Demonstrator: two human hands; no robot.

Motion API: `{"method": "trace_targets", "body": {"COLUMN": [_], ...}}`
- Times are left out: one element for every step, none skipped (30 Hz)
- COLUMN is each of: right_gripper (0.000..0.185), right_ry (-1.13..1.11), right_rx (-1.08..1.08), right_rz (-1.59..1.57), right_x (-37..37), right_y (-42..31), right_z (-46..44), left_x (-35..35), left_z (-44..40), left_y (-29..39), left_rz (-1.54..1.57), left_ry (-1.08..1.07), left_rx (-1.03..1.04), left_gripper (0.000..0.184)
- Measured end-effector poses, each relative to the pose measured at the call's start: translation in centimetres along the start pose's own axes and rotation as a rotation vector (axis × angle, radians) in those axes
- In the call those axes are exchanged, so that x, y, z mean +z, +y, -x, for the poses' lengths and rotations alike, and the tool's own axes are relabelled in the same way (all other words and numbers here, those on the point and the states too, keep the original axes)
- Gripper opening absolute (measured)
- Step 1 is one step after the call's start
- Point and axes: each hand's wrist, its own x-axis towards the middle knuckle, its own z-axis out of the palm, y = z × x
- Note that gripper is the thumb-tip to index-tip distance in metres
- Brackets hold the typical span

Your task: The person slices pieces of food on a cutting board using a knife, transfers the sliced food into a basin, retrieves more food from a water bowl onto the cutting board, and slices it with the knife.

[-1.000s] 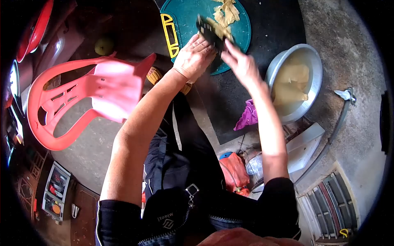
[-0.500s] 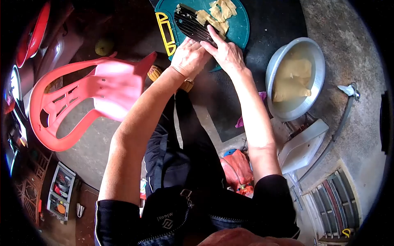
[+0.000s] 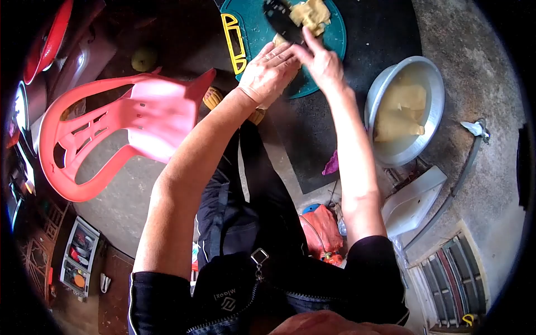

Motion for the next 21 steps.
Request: {"method": "trace_targets", "body": {"right_gripper": [0.074, 0.075, 0.075, 0.073, 0.072, 0.072, 0.072, 0.071, 0.069, 0.067, 0.068, 0.068, 0.069, 0.069, 0.070, 0.070, 0.071, 0.069, 0.066, 0.065, 0.065], "right_ry": [0.048, -0.065, 0.008, -0.152, -0.313, -0.225, -0.124, -0.016, -0.174, -0.160, -0.145, -0.122, -0.105, -0.159, -0.166, -0.171, -0.173, -0.138, -0.113, -0.101, -0.091], "right_rx": [-0.003, 0.123, 0.055, 0.217, 0.379, 0.239, 0.116, -0.001, 0.084, 0.053, 0.024, 0.016, 0.008, 0.047, 0.045, 0.043, 0.038, -0.026, -0.037, -0.054, -0.072], "right_rz": [-0.027, -0.027, -0.135, -0.271, -0.404, -0.361, -0.301, -0.228, -0.052, 0.036, 0.125, 0.107, 0.087, 0.133, 0.110, 0.086, 0.064, 0.056, 0.067, 0.075, 0.082], "right_x": [-0.3, -1.8, -2.4, -3.5, -4.6, -4.9, -4.2, -3.6, -4.5, -4.0, -3.1, -2.4, -2.3, -2.6, -2.5, -2.2, -1.8, -1.4, -0.9, -0.1, 0.3], "right_y": [0.9, 0.7, 0.9, 0.3, -0.5, -1.3, -1.4, -1.6, -2.2, -2.4, -2.3, -1.9, -2.3, -2.5, -2.7, -2.7, -2.7, -3.0, -3.3, -3.2, -3.2], "right_z": [-1.1, -2.0, -2.3, -2.0, -1.2, 0.1, 1.8, 3.5, 5.1, 6.7, 8.0, 8.8, 9.2, 8.8, 8.2, 7.4, 6.2, 4.8, 3.4, 2.1, 1.2], "left_x": [0.3, 0.5, 0.7, 1.1, 1.1, 1.1, 1.2, 1.6, 1.8, 1.2, 0.9, 1.1, 1.0, 0.7, 0.5, 0.9, 0.8, 0.7, 0.7, 0.9, 1.1], "left_z": [0.2, 0.4, 0.5, 0.6, 0.6, 0.6, 0.8, 1.1, 2.0, 2.2, 2.3, 2.4, 2.4, 2.2, 2.1, 2.1, 2.0, 2.1, 2.1, 2.0, 2.0], "left_y": [-0.2, -0.5, -0.7, -0.6, -0.4, -0.1, 0.2, 0.7, 0.5, 0.3, 0.1, 0.0, 0.1, 0.1, 0.0, -0.2, -0.2, 0.1, 0.3, 0.1, 0.1], "left_rz": [-0.001, -0.002, -0.001, 0.004, -0.055, -0.115, -0.175, -0.069, -0.066, -0.045, -0.022, -0.015, 0.001, 0.011, 0.019, 0.031, 0.028, 0.028, 0.029, 0.002, -0.032], "left_ry": [-0.015, -0.032, -0.050, -0.029, -0.013, 0.001, 0.012, 0.099, -0.027, 0.005, 0.036, -0.009, -0.015, -0.020, -0.025, 0.017, 0.019, 0.017, 0.016, 0.004, 0.029], "left_rx": [0.001, 0.000, -0.001, -0.007, -0.002, 0.002, 0.007, -0.081, -0.138, -0.084, -0.029, -0.044, -0.044, -0.044, -0.042, -0.028, -0.050, -0.070, -0.085, -0.089, -0.071], "left_gripper": [0.032, 0.035, 0.037, 0.037, 0.037, 0.037, 0.038, 0.038, 0.038, 0.038, 0.038, 0.038, 0.039, 0.039, 0.039, 0.033, 0.031, 0.029, 0.026, 0.023, 0.022]}}
